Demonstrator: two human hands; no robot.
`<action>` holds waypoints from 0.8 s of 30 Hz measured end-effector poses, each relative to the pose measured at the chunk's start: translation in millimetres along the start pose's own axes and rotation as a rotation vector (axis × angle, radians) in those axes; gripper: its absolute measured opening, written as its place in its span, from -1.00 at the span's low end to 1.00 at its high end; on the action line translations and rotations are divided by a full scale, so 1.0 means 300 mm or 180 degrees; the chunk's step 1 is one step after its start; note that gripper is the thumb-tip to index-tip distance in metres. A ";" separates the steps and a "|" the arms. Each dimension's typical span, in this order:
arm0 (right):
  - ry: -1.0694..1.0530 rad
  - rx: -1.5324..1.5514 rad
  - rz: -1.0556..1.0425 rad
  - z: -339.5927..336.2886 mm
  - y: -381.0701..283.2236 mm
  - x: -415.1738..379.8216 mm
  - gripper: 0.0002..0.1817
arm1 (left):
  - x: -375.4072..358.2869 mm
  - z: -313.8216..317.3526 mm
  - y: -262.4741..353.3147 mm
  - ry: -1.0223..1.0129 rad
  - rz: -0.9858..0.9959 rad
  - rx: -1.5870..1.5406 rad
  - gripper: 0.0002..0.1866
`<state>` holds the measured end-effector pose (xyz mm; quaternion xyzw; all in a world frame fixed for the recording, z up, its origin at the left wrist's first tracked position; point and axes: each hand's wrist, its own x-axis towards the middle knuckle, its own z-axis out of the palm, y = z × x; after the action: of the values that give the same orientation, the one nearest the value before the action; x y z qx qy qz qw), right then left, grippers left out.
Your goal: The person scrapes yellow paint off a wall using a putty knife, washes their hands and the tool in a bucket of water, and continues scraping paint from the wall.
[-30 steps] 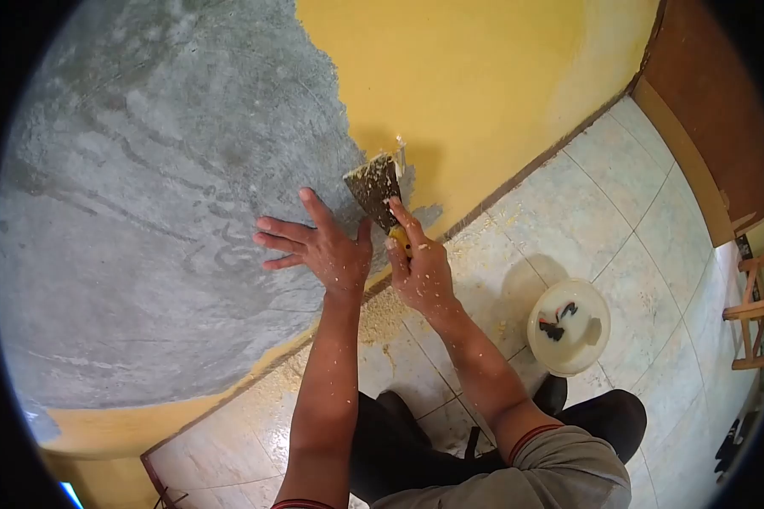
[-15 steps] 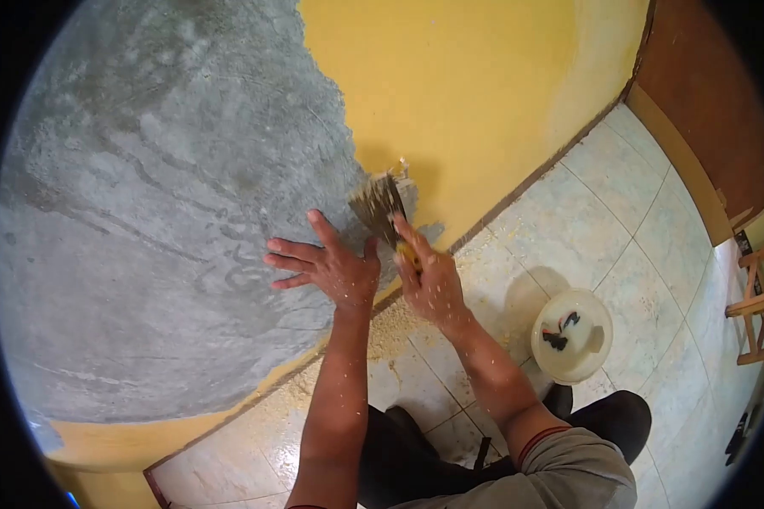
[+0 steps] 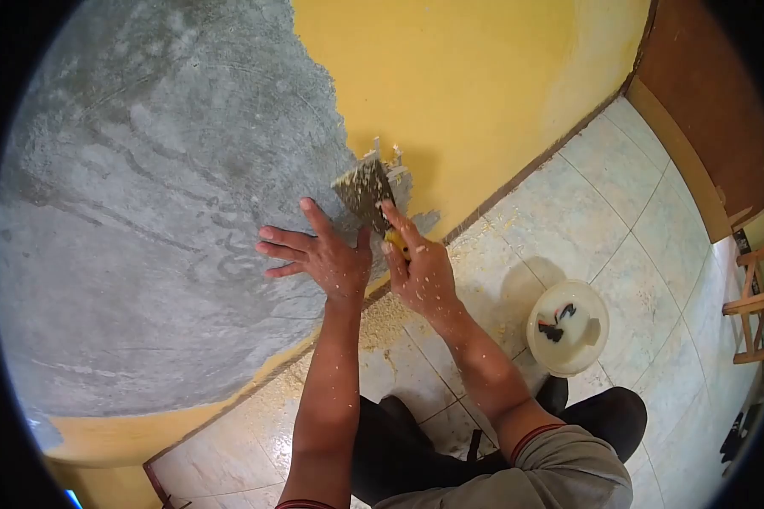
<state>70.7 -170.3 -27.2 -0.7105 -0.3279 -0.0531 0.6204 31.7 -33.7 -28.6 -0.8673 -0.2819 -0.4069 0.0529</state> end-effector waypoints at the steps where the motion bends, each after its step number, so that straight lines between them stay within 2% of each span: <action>1: 0.0023 0.0005 -0.0002 0.006 0.027 -0.027 -0.44 | 0.000 -0.001 0.002 0.0007 0.0023 -0.0004 0.38; 3: -0.0232 -0.0260 0.0240 -0.010 0.040 -0.050 -0.43 | 0.007 -0.001 0.010 0.0073 -0.0026 -0.0003 0.37; 6: 0.0112 -0.0156 -0.0177 0.002 -0.013 0.027 -0.43 | 0.011 0.004 0.025 0.0081 -0.0054 0.0068 0.38; 12: -0.0110 -0.0012 0.0133 0.001 -0.004 -0.039 -0.42 | 0.003 0.011 0.002 0.0107 0.0027 0.0027 0.38; 16: -0.0206 -0.0110 0.0118 -0.023 -0.043 0.014 -0.40 | 0.008 0.015 0.019 0.0151 -0.0089 -0.0064 0.36; 18: -0.0304 0.0057 0.0349 -0.048 -0.090 0.064 -0.39 | 0.000 0.000 0.002 0.0116 0.0030 -0.0130 0.35; 22: 0.0163 -0.0135 -0.0110 0.015 0.018 -0.045 -0.41 | -0.019 -0.010 -0.015 -0.0177 0.0032 -0.0005 0.35; 24: -0.0076 -0.0095 0.0280 0.011 0.041 -0.067 -0.41 | -0.006 0.000 -0.003 0.0104 0.0067 -0.0082 0.33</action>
<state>60.4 -175.6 -47.9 -0.7340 -0.3029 -0.0223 0.6074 30.2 -33.7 -30.2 -0.8640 -0.2666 -0.4241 0.0507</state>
